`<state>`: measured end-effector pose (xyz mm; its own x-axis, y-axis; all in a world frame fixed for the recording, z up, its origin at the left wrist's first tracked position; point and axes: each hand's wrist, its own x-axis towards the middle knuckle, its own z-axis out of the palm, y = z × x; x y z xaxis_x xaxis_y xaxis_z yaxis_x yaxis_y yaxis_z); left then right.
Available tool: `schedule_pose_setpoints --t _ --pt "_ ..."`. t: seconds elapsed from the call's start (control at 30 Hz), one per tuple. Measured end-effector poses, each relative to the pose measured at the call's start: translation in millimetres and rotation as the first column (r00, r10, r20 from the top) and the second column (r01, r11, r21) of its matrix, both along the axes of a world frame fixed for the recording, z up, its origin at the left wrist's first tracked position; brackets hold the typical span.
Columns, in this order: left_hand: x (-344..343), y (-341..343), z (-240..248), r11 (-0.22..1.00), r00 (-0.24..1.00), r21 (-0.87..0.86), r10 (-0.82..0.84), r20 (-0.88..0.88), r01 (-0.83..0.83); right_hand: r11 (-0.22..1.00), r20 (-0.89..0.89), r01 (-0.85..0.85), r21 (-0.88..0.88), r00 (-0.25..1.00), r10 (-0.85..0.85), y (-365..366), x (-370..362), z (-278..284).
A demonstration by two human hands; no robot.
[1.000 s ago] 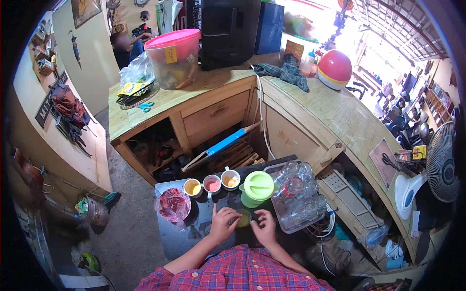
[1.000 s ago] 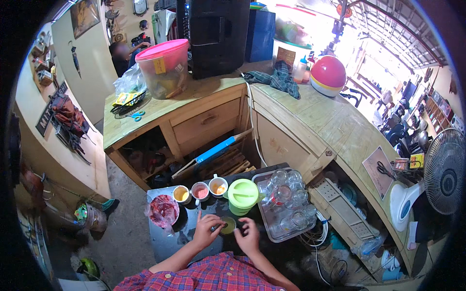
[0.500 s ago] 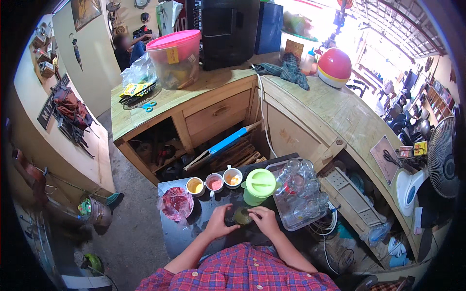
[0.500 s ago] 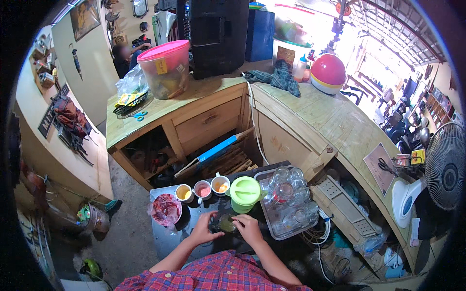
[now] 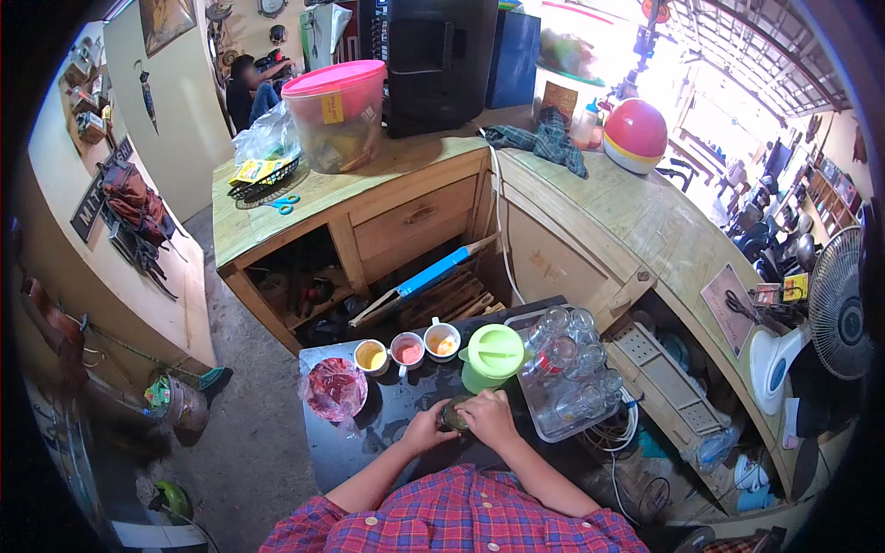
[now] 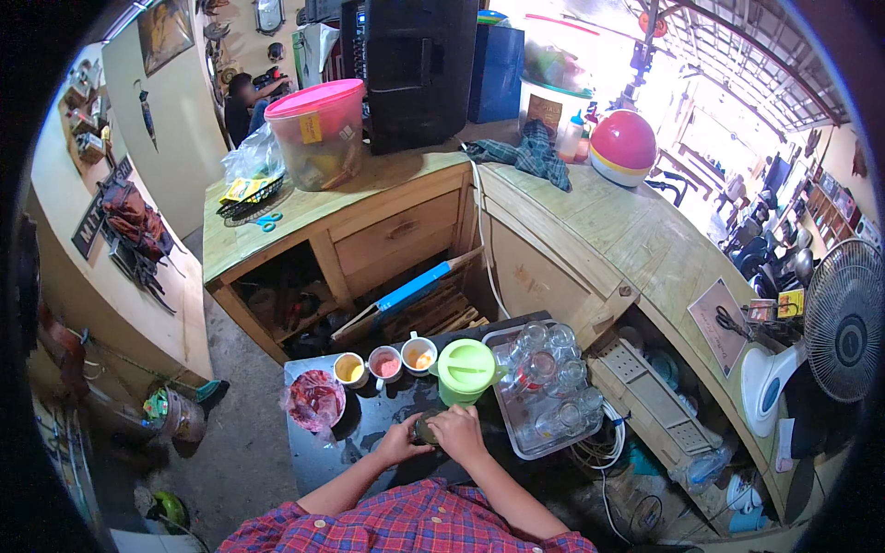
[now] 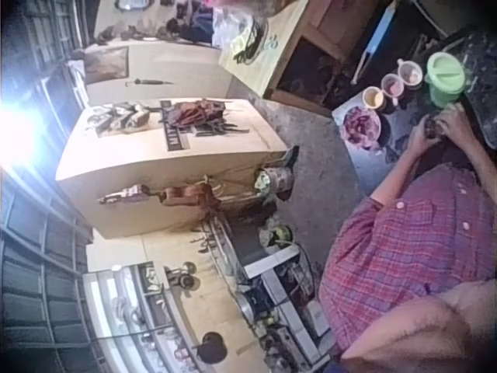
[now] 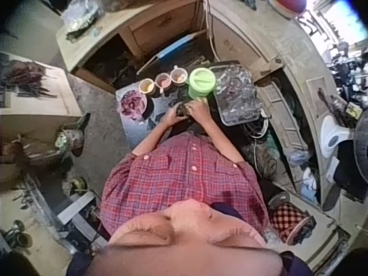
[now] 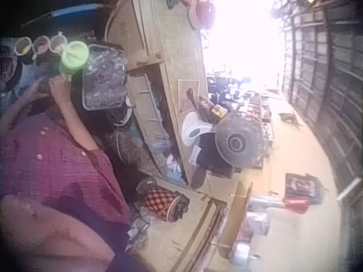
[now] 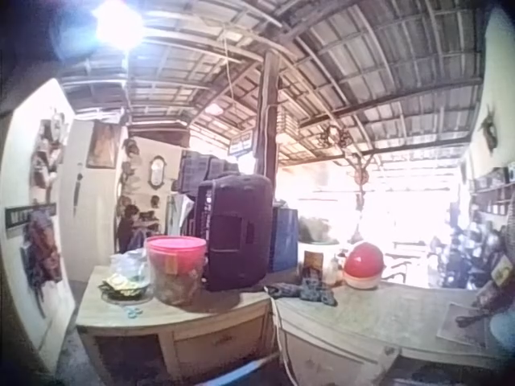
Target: The person is seen wrapping a lime with a green cloth/wrapper to squeeze juice into cups.
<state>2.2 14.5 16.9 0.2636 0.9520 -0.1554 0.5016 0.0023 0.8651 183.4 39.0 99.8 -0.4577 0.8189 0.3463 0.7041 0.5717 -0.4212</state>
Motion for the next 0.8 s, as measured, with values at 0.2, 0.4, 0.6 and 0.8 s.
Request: schedule_pose_setpoints --t 0.2,0.4,0.6,0.8 --pt "3 3 -3 1.000 1.000 0.009 0.020 -0.015 -0.019 0.995 0.059 0.012 -0.096 0.998 -0.006 6 4 -10" --pt "3 2 -2 0.999 0.996 0.005 0.037 -0.080 -0.037 0.996 0.170 0.083 -0.038 0.983 -0.075 7 -1 2" --pt "3 3 -3 0.999 0.996 -0.020 0.035 -0.077 -0.036 0.995 0.064 0.091 -0.028 0.994 -0.089 9 -2 1" --pt "4 4 6 0.999 0.995 -0.028 0.024 -0.093 -0.026 0.998 -0.048 0.046 -0.032 0.998 -0.047 9 -1 -6"
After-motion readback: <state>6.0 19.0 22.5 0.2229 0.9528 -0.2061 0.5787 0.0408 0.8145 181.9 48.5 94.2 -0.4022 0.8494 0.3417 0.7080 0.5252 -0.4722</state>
